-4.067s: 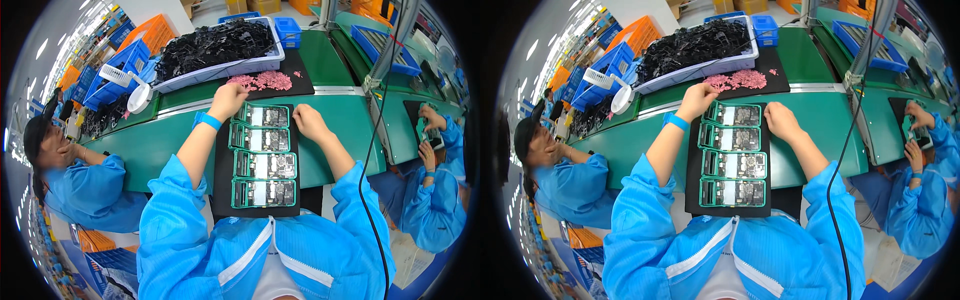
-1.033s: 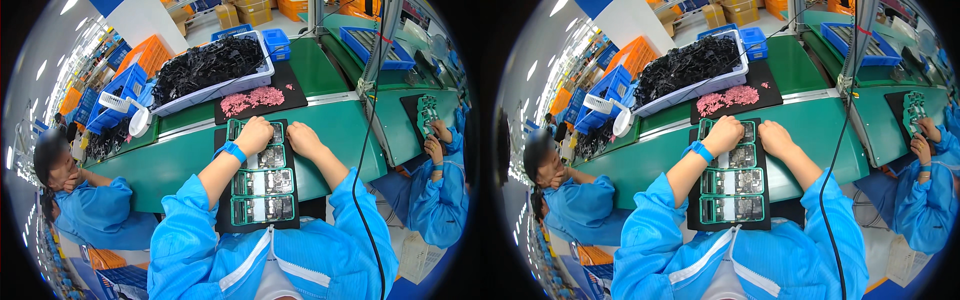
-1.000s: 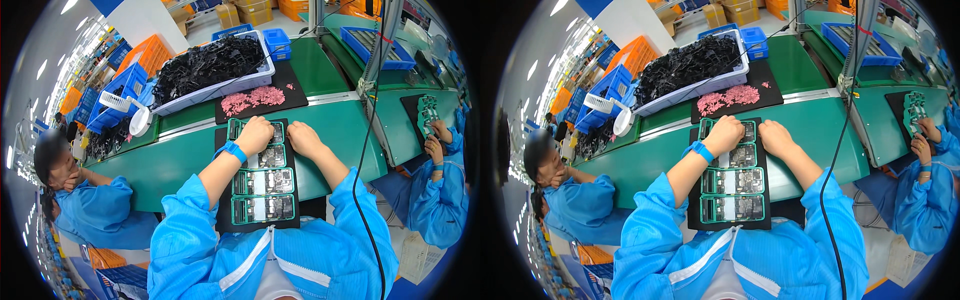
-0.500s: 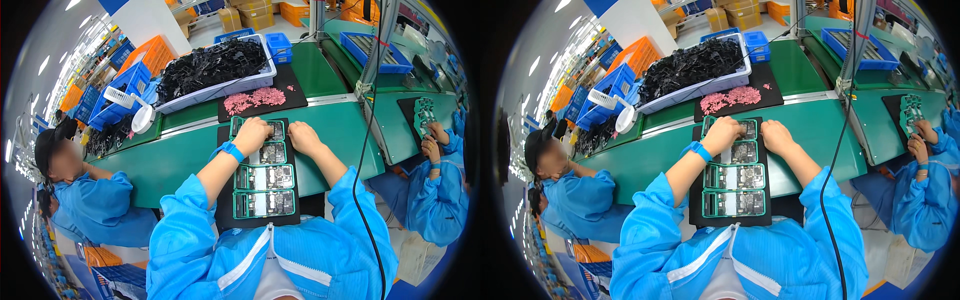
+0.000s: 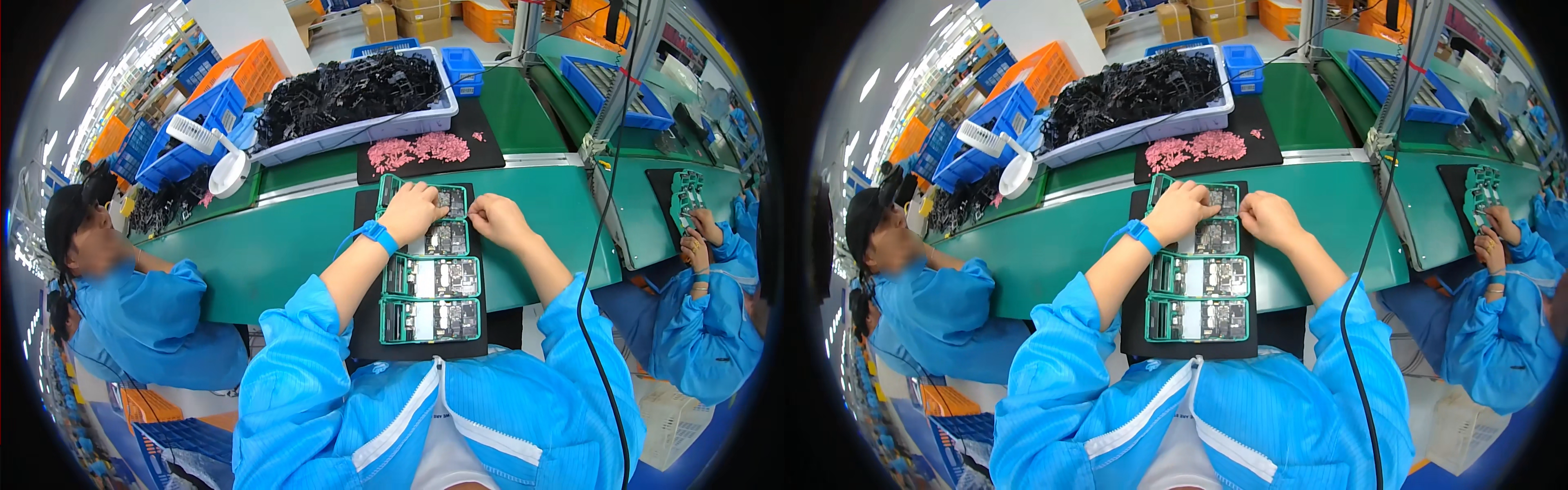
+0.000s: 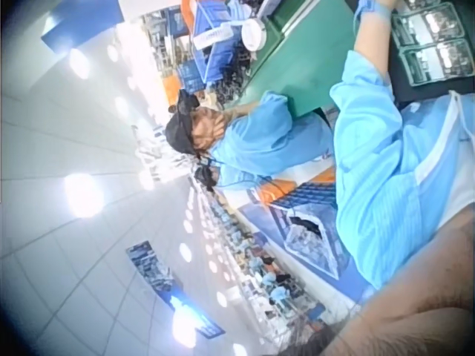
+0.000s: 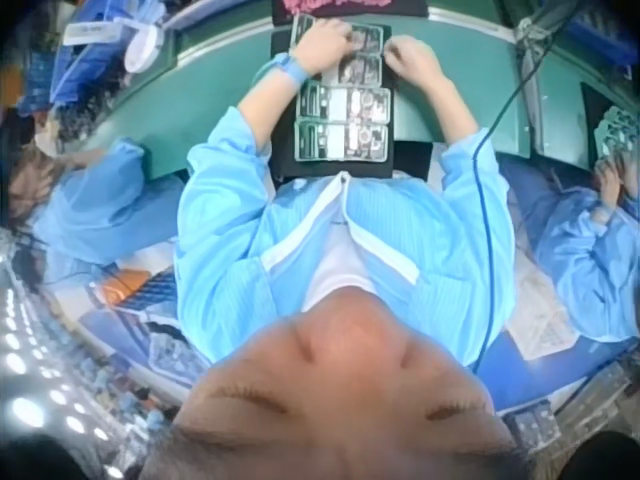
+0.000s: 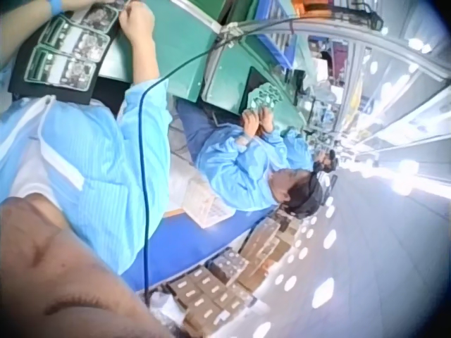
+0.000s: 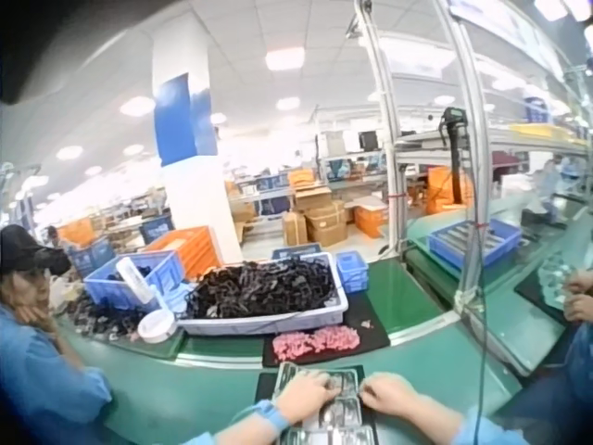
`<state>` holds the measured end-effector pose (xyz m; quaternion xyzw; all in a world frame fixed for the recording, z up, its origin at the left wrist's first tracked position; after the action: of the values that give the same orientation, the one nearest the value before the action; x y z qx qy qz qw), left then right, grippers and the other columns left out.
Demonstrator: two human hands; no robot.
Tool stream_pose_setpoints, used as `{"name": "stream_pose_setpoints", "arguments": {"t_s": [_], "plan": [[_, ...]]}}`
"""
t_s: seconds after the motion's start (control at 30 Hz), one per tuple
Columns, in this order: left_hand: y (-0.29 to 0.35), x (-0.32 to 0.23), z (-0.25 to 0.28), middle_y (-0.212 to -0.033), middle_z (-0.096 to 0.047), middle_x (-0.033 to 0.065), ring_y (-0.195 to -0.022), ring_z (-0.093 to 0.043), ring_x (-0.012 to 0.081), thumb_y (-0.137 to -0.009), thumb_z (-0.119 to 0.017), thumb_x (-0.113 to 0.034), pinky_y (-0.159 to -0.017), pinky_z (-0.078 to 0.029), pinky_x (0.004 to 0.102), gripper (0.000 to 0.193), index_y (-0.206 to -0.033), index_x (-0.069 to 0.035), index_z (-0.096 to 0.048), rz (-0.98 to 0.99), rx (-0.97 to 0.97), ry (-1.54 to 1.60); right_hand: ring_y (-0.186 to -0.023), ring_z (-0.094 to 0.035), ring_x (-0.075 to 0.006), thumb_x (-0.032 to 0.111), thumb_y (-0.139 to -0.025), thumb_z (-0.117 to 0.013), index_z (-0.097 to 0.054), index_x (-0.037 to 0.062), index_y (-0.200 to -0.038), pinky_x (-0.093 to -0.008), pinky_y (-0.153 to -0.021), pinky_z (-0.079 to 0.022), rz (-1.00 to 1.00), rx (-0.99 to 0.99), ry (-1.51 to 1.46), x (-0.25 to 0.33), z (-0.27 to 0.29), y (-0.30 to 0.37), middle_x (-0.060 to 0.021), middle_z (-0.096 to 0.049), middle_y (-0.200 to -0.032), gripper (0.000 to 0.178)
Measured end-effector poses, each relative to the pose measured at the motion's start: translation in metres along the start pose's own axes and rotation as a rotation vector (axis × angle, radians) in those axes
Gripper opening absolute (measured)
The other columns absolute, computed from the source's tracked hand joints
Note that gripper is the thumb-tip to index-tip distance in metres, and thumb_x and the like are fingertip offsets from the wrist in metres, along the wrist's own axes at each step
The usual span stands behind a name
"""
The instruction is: The person attaches small components onto circuit boards seated in fixtures by hand and slides the tray of assembled boards down the assembly line to a coworker.
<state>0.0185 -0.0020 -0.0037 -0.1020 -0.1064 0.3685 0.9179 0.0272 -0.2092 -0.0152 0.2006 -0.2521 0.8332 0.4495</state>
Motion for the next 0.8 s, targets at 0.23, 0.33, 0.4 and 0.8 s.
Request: {"name": "stream_pose_setpoints", "arguments": {"t_s": [0.23, 0.33, 0.4, 0.8], "plan": [[0.013, -0.001, 0.016, -0.101, -0.061, 0.0071, -0.103, -0.055, 0.0254, -0.076, -0.060, -0.009, -0.091, -0.040, 0.0412, 0.027, -0.099, -0.017, -0.072, 0.105, -0.241, 0.114, -0.076, -0.062, -0.0326, 0.012, -0.075, -0.062, -0.063, 0.0058, -0.076, -0.0428, -0.068, -0.051, 0.260, 0.159, 0.024, 0.035, -0.017, 0.003, -0.0122, -0.063, -0.078, 0.006], [0.033, 0.031, 0.024, -0.095, -0.065, 0.0094, -0.092, -0.059, 0.0302, -0.070, -0.063, -0.003, -0.083, -0.043, 0.0450, 0.027, -0.095, -0.011, -0.070, 0.324, -0.552, 0.314, -0.078, -0.063, -0.0316, 0.012, -0.074, -0.063, -0.063, 0.0055, -0.075, -0.0426, -0.069, -0.052, 0.286, 0.200, 0.089, 0.044, -0.014, 0.005, -0.0118, -0.064, -0.079, 0.007], [0.065, 0.050, 0.019, -0.096, -0.065, 0.0083, -0.093, -0.059, 0.0300, -0.075, -0.066, -0.007, -0.079, -0.044, 0.0436, 0.020, -0.094, -0.012, -0.069, 0.516, -0.643, 0.174, -0.079, -0.063, -0.0315, 0.012, -0.074, -0.063, -0.063, 0.0053, -0.075, -0.0425, -0.070, -0.052, 0.286, 0.218, 0.102, 0.044, -0.016, 0.006, -0.0116, -0.064, -0.079, 0.007], [0.173, 0.085, -0.033, -0.108, -0.058, 0.0087, -0.109, -0.051, 0.0294, -0.082, -0.066, -0.015, -0.095, -0.038, 0.0435, 0.019, -0.099, -0.009, -0.065, 1.061, -0.438, 0.051, -0.077, -0.064, -0.0312, 0.012, -0.074, -0.062, -0.063, 0.0041, -0.072, -0.0423, -0.069, -0.053, 0.350, 0.271, 0.290, 0.057, -0.020, 0.002, -0.0121, -0.064, -0.077, 0.008]]}}
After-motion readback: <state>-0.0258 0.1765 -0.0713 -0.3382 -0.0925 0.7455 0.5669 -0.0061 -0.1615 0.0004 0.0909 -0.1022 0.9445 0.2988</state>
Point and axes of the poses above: each hand's wrist, its own y-axis away from the middle knuckle, its own z-axis out of the back of the hand, x = y × z, the point moved 2 cm from there along -y, towards the middle knuckle
